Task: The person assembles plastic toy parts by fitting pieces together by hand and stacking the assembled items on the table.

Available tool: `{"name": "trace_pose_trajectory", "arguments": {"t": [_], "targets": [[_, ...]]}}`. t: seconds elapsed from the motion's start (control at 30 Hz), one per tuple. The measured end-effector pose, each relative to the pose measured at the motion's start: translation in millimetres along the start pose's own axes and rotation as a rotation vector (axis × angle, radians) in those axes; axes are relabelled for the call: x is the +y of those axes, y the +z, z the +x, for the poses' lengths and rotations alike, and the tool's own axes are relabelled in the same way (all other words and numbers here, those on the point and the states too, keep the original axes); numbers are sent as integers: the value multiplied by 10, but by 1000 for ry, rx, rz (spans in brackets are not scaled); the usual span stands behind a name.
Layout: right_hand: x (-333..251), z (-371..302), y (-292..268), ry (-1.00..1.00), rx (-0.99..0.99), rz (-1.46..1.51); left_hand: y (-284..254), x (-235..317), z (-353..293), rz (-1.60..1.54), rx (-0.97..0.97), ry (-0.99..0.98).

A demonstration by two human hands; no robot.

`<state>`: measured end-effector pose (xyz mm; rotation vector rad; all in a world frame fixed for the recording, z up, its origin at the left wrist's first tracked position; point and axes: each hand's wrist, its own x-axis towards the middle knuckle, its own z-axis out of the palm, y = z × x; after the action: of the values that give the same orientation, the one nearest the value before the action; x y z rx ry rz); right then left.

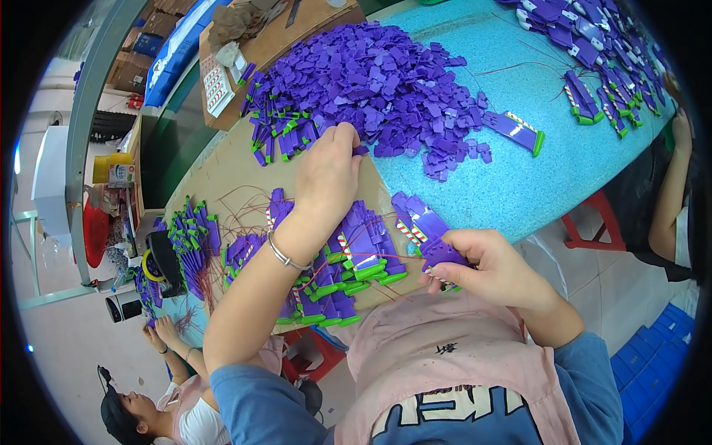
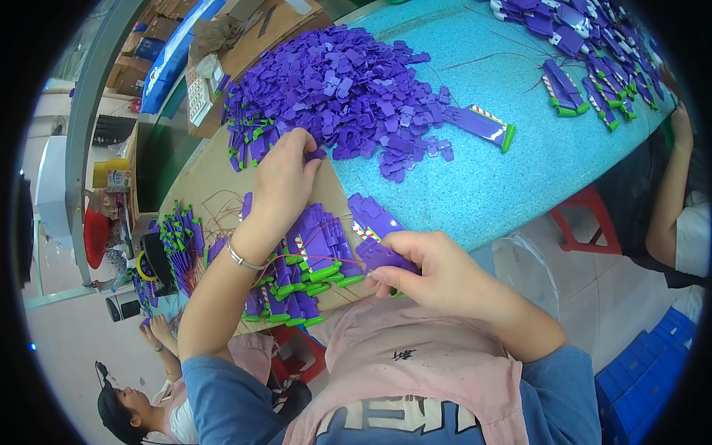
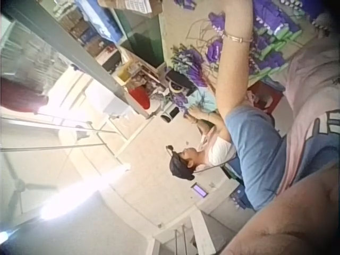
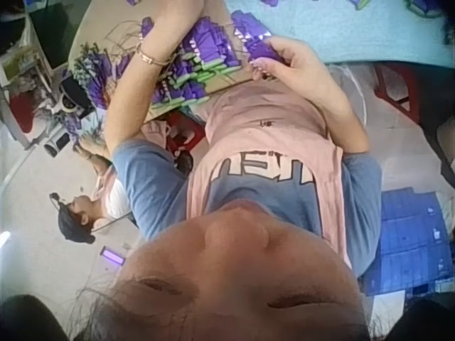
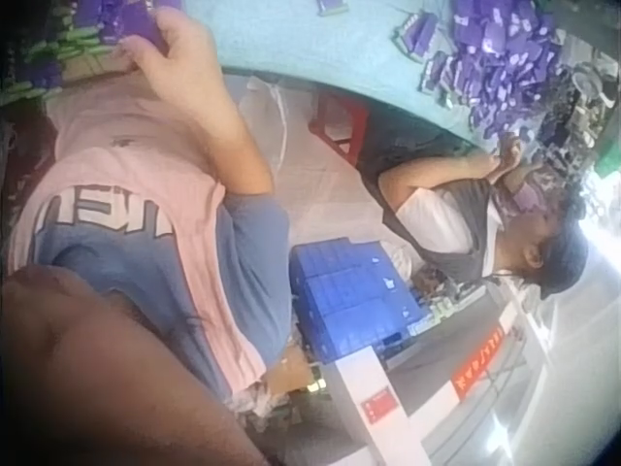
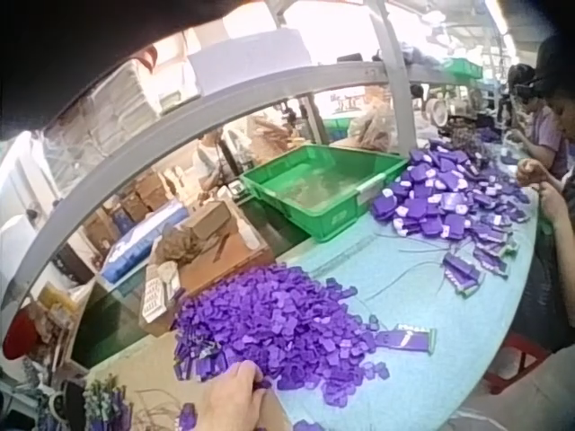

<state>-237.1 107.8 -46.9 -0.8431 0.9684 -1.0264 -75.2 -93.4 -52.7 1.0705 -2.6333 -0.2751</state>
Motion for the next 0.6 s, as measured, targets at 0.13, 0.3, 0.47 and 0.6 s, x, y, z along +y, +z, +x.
{"name": "trace_pose_trajectory", "arguments": {"t": [0.13, 0.3, 0.47, 0.6], "targets": [[-2, 28, 22, 28, 36, 87, -37, 0, -22, -53, -8, 50], [25, 91, 16, 3, 121, 60, -318, 362, -179, -469, 8, 46], [23, 142, 76, -54, 193, 2, -572, 720, -483, -484, -57, 240], [-41, 131, 141, -195, 270, -220, -489, 799, -610, -505, -61, 242]]}}
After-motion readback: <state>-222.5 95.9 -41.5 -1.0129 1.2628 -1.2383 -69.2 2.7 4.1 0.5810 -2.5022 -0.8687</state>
